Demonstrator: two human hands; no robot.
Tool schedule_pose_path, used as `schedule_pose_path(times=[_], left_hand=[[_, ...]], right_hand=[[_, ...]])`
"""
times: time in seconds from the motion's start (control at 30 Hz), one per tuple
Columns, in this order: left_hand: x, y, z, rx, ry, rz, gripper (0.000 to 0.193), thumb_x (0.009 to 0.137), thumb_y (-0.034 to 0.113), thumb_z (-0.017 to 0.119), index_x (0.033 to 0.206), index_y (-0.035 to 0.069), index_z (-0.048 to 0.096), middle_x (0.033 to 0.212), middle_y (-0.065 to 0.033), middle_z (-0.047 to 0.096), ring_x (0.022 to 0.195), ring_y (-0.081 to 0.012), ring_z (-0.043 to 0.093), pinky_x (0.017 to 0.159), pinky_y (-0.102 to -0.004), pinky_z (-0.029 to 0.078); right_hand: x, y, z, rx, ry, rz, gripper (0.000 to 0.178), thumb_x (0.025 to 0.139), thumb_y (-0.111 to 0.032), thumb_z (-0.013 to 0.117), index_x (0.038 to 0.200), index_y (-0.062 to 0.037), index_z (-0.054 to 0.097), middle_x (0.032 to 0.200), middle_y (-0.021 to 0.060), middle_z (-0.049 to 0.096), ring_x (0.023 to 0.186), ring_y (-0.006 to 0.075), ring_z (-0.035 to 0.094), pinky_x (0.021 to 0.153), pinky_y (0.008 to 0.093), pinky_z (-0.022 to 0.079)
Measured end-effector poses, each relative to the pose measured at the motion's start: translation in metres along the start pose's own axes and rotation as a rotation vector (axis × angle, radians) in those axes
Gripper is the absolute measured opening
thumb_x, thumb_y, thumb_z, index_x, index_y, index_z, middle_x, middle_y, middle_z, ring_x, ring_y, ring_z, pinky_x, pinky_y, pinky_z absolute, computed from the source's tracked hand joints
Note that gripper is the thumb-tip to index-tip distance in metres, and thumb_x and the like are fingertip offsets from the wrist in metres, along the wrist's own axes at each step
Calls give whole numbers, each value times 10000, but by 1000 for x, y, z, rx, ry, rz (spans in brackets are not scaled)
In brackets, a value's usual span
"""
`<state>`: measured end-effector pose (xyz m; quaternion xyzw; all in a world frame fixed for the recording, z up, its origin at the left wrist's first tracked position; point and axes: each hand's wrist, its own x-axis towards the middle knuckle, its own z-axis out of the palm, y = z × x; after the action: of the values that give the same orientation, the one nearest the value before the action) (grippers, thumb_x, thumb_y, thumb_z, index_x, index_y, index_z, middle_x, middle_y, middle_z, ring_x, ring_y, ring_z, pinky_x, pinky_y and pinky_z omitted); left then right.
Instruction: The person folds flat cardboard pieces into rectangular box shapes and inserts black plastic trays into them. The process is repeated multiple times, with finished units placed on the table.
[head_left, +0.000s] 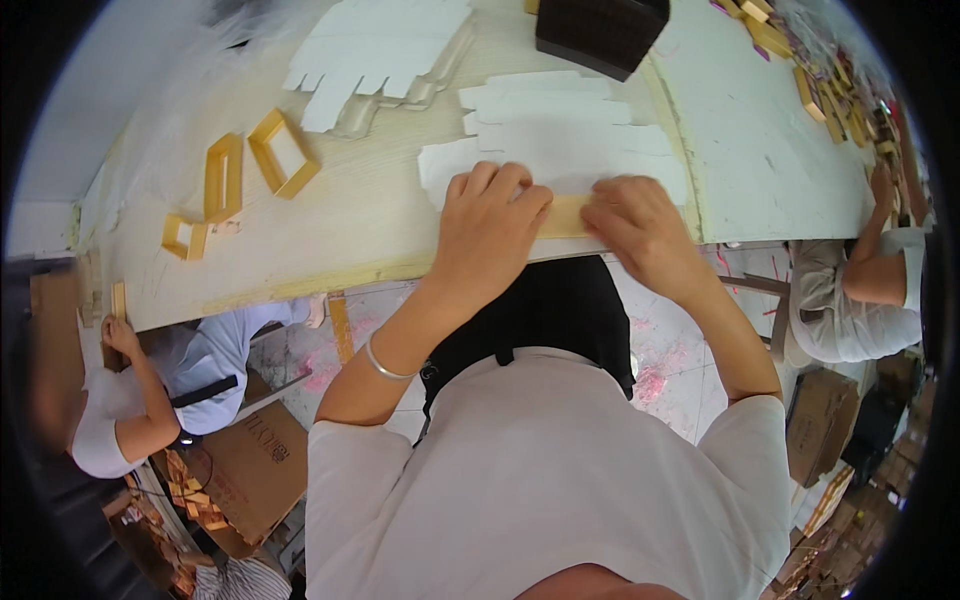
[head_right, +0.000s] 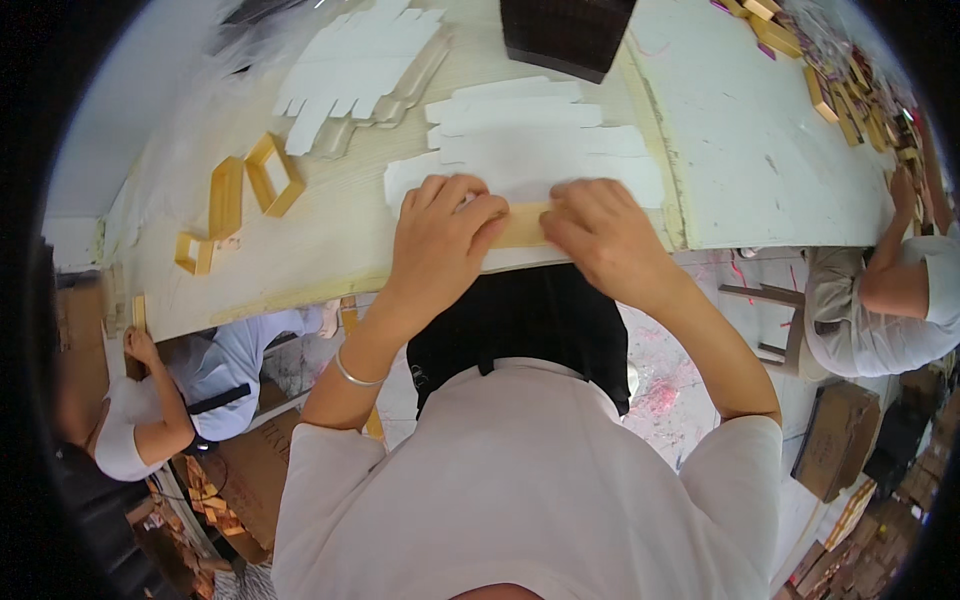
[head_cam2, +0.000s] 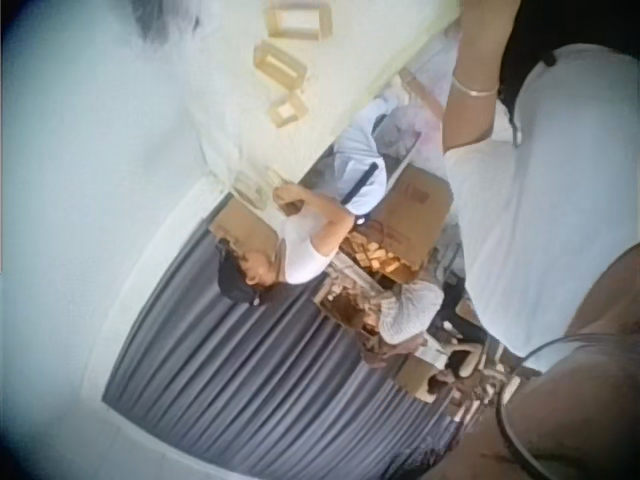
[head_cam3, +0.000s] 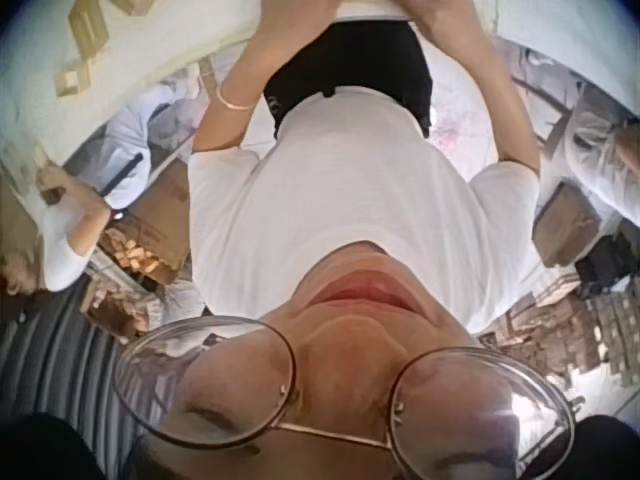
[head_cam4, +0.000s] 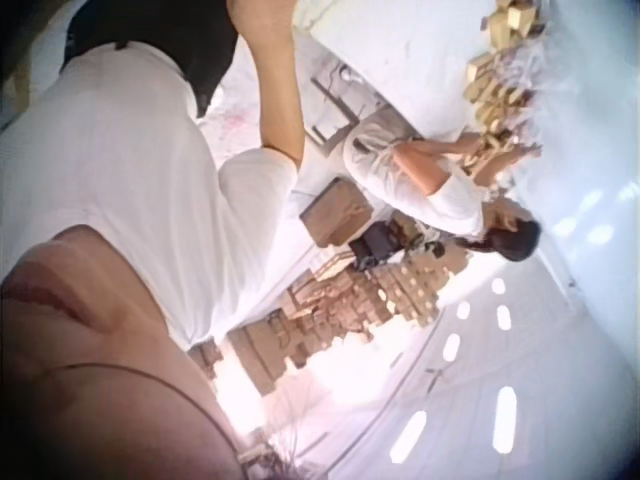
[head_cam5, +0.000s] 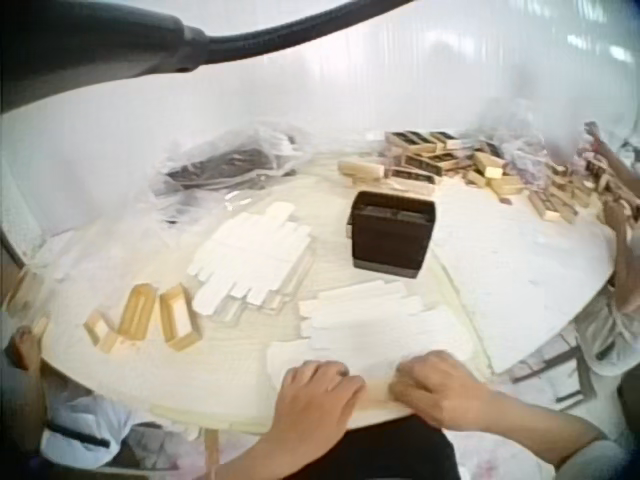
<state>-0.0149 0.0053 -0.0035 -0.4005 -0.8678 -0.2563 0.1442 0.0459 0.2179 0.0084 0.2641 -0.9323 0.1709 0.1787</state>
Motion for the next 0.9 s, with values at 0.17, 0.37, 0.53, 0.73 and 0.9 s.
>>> schedule_pose_path(times=[0.17,0.37,0.53,0.73,0.9], left_hand=[[6,-2,-13,-204,-153,24,270,727,189,755,950,68,659,923,-27,570,875,-231,540,783,-343,460],[8,-11,-11,-88,-194,236,218,743,191,736,881,52,641,836,-42,559,768,-218,554,678,-333,477],[14,-12,-6,-78,-167,223,127,782,149,692,802,51,613,768,-41,527,718,-227,537,624,-351,456],[38,-16,0,107,-19,129,176,809,182,671,921,51,639,750,-55,509,694,-244,510,575,-336,402],[19,35,-49,-339,-264,-431,606,809,382,705,1265,33,510,912,-98,567,801,-248,542,646,-340,443]], right_hand=[[2,-4,-8,70,-88,-28,300,719,-116,715,979,-21,598,1045,116,557,965,284,547,837,367,446],[8,2,-7,85,-104,-66,243,726,-100,701,922,-21,580,967,97,542,920,265,541,797,365,452],[11,0,-5,24,-213,39,156,752,-42,632,899,-2,599,950,132,567,921,285,557,770,376,457],[40,26,1,323,-354,296,95,841,-8,569,922,16,613,772,138,563,737,319,553,696,365,459],[30,4,-29,543,-175,489,82,870,-44,582,902,24,615,799,138,587,736,307,566,702,370,464]])
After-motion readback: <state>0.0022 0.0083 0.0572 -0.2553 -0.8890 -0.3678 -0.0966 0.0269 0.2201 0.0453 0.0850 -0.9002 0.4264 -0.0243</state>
